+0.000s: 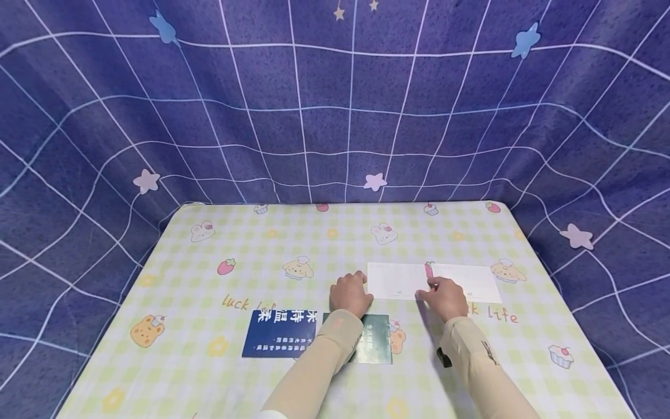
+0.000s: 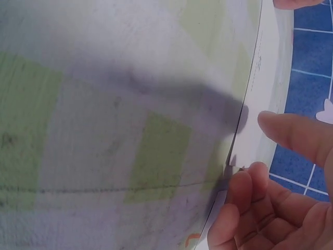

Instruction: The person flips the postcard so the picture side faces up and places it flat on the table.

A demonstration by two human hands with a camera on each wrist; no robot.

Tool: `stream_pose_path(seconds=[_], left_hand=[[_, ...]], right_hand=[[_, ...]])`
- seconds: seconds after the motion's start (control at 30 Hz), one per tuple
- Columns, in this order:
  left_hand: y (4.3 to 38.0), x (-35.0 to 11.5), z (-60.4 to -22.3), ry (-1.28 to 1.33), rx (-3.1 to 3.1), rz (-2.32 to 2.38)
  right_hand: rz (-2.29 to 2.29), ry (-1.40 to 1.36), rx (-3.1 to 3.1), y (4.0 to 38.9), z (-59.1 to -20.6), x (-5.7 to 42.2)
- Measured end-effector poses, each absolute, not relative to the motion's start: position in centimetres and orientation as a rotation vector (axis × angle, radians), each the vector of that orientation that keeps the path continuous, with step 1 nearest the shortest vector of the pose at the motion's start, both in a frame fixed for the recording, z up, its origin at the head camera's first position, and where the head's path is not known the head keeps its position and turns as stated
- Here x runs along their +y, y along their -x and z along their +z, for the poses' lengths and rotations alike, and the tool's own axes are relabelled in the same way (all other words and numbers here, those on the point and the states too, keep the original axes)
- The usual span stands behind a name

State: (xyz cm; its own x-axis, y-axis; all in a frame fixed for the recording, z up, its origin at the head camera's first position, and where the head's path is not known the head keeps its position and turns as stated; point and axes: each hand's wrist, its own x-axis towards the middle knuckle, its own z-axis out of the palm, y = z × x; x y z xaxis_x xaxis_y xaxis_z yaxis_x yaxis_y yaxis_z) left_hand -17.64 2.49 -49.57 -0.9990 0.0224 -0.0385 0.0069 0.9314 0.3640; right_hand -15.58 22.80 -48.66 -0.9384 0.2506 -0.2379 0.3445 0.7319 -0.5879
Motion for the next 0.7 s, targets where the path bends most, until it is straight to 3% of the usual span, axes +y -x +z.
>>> stream_pose_path(seconds=[0.7], left_hand=[[17.72, 2.48, -49.33, 0.01, 3.001, 0.595]], right_hand=[[-1.16, -0.596, 2.731, 15.73, -48.89, 22.26]])
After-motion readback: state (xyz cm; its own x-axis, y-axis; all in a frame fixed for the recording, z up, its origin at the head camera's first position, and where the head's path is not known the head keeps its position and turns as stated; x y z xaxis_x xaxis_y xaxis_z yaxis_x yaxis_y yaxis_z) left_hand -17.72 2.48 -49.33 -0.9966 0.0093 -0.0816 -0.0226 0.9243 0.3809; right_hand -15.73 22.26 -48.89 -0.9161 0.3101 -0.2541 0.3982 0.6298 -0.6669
